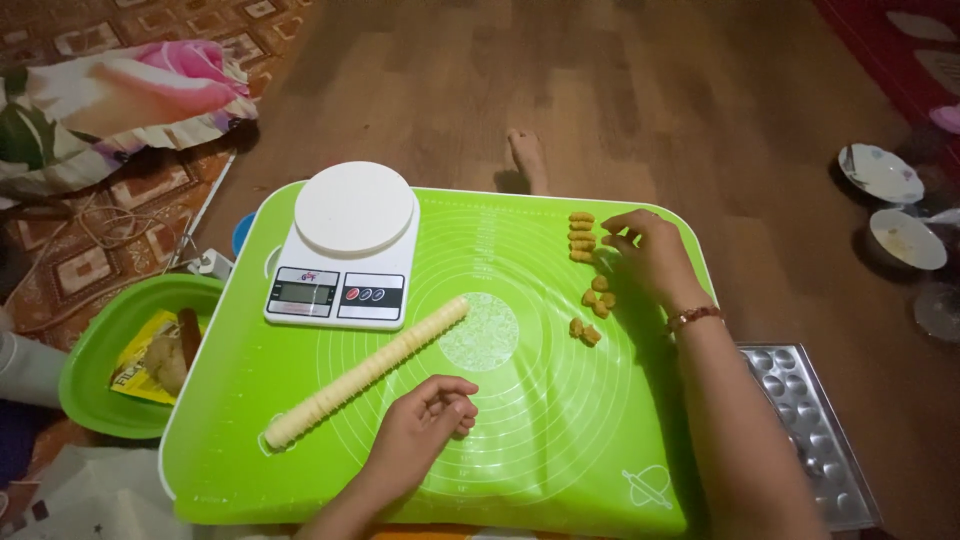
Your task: The person is rolling dough into a long rope and then pinching off small pieces to form individual shapes on a silicone mat.
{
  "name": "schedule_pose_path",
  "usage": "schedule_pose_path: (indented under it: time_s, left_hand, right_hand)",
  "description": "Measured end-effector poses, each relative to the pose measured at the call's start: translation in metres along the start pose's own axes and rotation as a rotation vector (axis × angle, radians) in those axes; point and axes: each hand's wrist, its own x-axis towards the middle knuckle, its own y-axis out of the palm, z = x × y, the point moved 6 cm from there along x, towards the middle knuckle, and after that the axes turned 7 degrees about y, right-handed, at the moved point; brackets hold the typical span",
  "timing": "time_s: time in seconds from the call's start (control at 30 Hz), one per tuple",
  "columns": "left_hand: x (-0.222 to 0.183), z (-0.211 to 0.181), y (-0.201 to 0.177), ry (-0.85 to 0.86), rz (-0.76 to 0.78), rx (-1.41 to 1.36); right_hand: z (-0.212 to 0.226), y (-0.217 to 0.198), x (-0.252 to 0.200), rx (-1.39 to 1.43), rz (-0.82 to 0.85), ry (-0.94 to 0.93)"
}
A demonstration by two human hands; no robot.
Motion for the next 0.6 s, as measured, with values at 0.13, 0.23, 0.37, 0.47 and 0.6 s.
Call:
schedule_pose_path:
  time_s: [0.13, 0.23, 0.37, 0.47, 0.6]
  left_hand:
    - [-0.004, -0.002, 0.004, 0.020, 0.024, -0.059]
    - [-0.003, 0.001, 0.003, 0.020, 0.019, -0.059]
    - [-0.007, -0.002, 0.003, -0.012, 0.004, -0.060]
    - [-0.007, 0.000, 0.002, -0.008, 0.010, -0.064]
    - [-0.006, 0.001, 0.002, 0.017, 0.029, -0.006]
  right_hand:
    - [0.026, 0.009, -0.015, -0.198, 0.042, -0.094]
    - [0.025, 0.024, -0.013, -0.293, 0.092, -0.183]
    - [0.013, 0.039, -0.007, -0.482, 0.029, -0.408]
    - [0.015, 0.039, -0.010, -0.500, 0.036, -0.421]
    - [0.023, 0.029, -0.019, -0.386, 0.020, -0.476]
